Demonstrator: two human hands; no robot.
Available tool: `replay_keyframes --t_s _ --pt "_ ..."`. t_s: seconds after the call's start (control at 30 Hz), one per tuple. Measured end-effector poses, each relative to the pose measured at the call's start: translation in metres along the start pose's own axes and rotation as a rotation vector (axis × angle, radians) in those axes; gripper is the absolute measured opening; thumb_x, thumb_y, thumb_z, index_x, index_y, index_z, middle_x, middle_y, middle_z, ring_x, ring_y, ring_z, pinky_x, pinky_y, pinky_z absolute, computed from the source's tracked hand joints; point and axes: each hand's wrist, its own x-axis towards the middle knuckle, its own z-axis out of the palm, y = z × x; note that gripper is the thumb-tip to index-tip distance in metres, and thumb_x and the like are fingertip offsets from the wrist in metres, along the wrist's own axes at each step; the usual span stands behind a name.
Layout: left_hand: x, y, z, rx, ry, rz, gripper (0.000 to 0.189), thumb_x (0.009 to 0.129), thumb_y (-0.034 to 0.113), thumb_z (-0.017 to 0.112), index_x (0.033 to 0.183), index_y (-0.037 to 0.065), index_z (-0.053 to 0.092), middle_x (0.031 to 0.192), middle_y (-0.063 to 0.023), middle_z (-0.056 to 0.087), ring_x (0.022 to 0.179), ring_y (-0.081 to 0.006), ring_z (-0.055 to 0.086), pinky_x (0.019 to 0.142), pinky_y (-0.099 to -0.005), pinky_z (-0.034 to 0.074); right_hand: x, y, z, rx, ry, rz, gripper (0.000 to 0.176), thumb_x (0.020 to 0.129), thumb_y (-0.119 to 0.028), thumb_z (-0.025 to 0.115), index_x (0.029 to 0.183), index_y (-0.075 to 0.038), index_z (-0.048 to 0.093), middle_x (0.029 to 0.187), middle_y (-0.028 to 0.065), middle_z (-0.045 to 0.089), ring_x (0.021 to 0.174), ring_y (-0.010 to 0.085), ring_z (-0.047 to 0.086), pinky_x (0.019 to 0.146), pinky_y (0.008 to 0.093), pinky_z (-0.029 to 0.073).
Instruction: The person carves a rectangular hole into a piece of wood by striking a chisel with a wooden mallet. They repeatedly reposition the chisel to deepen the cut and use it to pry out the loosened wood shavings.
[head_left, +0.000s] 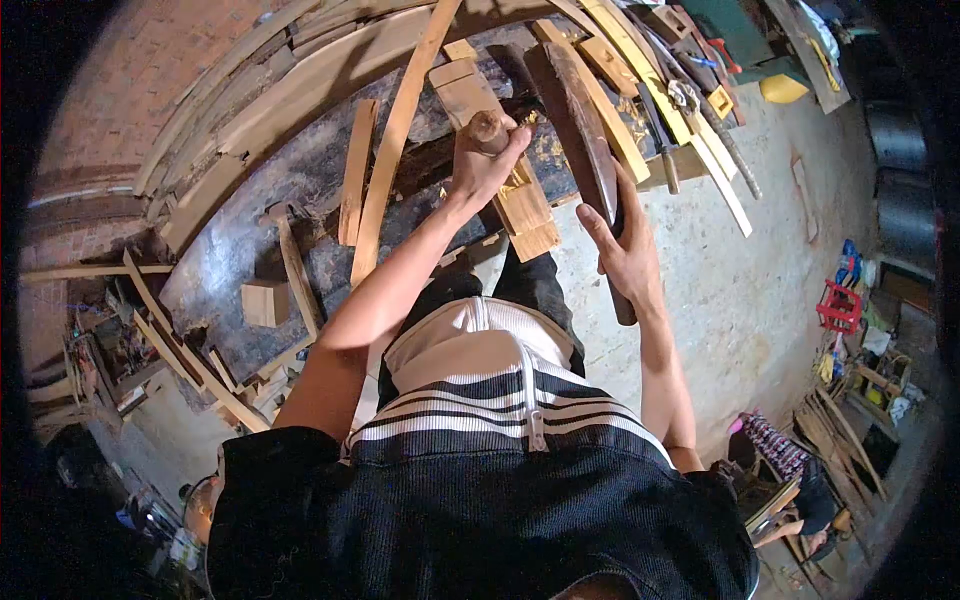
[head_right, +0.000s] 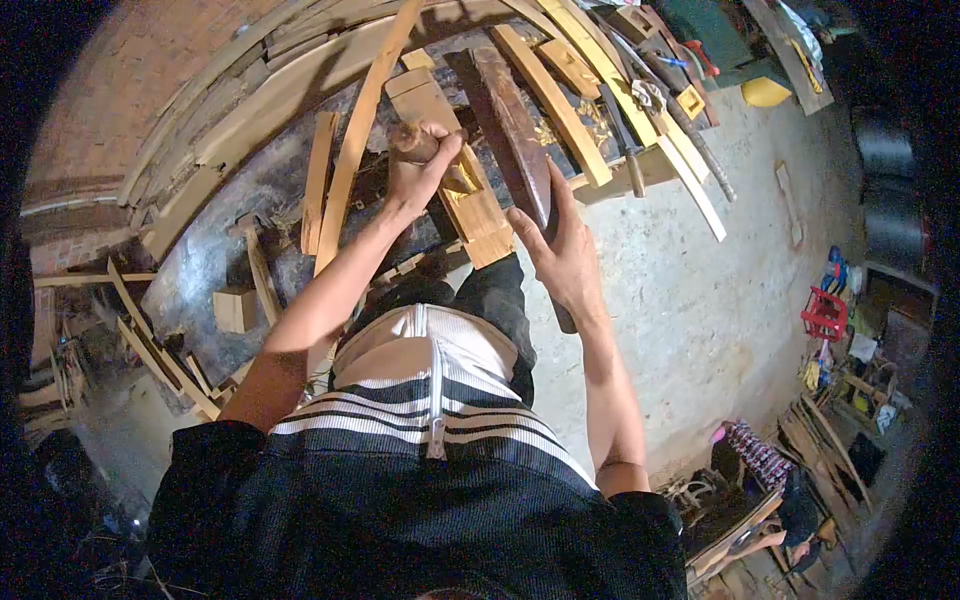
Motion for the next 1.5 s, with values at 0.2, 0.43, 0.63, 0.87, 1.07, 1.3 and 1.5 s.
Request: replay_keyframes --t_s 0.2,0.43,0.63,0.87,1.07,1.3,1.5 --pt "0.012 0.010 -0.003 -0.226 0.202 -0.138 0.019 0.088 0.021 0.071 0.086 0.009 0.056 0.073 0.0014 0.057 0.067 -0.0094 0.053 0.062 -0.0282 0.043 0.000 0.000 -0.005 0.071 -0.035 0.063 0.074 0.089 -0.044 0.066 0.148 -0.012 0.034 0.121 0.0252 0.063 0.109 0.0364 0.065 0.092 0.0427 0.049" --pt "0.036 0.004 -0.013 -0.273 0.028 -0.107 0.019 0.090 0.015 0.068 0.079 0.009 0.054 0.068 0.0009 0.054 0.063 -0.0101 0.053 0.061 -0.0283 0.043 0.004 0.004 -0.009 0.101 -0.060 0.097 0.071 0.090 -0.040 0.065 0.148 -0.013 0.034 0.120 0.0249 0.064 0.108 0.0359 0.065 0.092 0.0427 0.049" --pt "0.043 -0.006 -0.001 0.006 -0.076 0.032 0.012 0.084 0.009 0.069 0.077 0.008 0.059 0.066 0.0017 0.059 0.058 -0.0083 0.058 0.054 -0.0262 0.048 0.006 0.010 -0.009 0.126 -0.059 0.049 0.072 0.090 -0.042 0.065 0.147 -0.013 0.034 0.120 0.0250 0.064 0.107 0.0362 0.065 0.091 0.0428 0.050" --pt "0.038 0.019 -0.007 -0.174 -0.069 -0.070 0.019 0.089 0.014 0.067 0.076 0.007 0.055 0.060 0.0001 0.052 0.054 -0.0101 0.052 0.054 -0.0275 0.044 0.005 0.018 -0.013 0.086 -0.056 0.084 0.074 0.089 -0.046 0.064 0.147 -0.013 0.034 0.118 0.0256 0.064 0.106 0.0372 0.066 0.089 0.0427 0.051" --pt "0.034 0.011 -0.010 -0.135 -0.011 -0.079 0.018 0.091 0.014 0.063 0.077 0.007 0.054 0.061 0.0002 0.052 0.058 -0.0105 0.053 0.057 -0.0284 0.044 0.002 0.018 -0.014 0.081 -0.074 0.092 0.073 0.089 -0.045 0.064 0.147 -0.013 0.035 0.112 0.0252 0.067 0.100 0.0370 0.068 0.086 0.0439 0.051" --pt "0.015 -0.003 -0.021 0.063 -0.069 -0.057 0.021 0.095 0.022 0.061 0.081 0.007 0.055 0.067 0.0000 0.054 0.068 -0.0105 0.055 0.064 -0.0278 0.044 0.006 0.011 -0.009 0.073 -0.137 0.082 0.072 0.089 -0.042 0.065 0.147 -0.013 0.035 0.111 0.0271 0.066 0.101 0.0373 0.067 0.086 0.0428 0.051" --pt "0.004 0.010 -0.005 -0.232 0.138 -0.118 0.017 0.089 0.011 0.067 0.076 0.004 0.059 0.065 0.0025 0.057 0.064 -0.0057 0.056 0.059 -0.0237 0.046 0.019 -0.044 -0.010 0.106 -0.128 -0.178 0.076 0.087 -0.039 0.071 0.147 -0.008 0.036 0.120 0.0204 0.063 0.102 0.0233 0.064 0.081 0.0375 0.054"
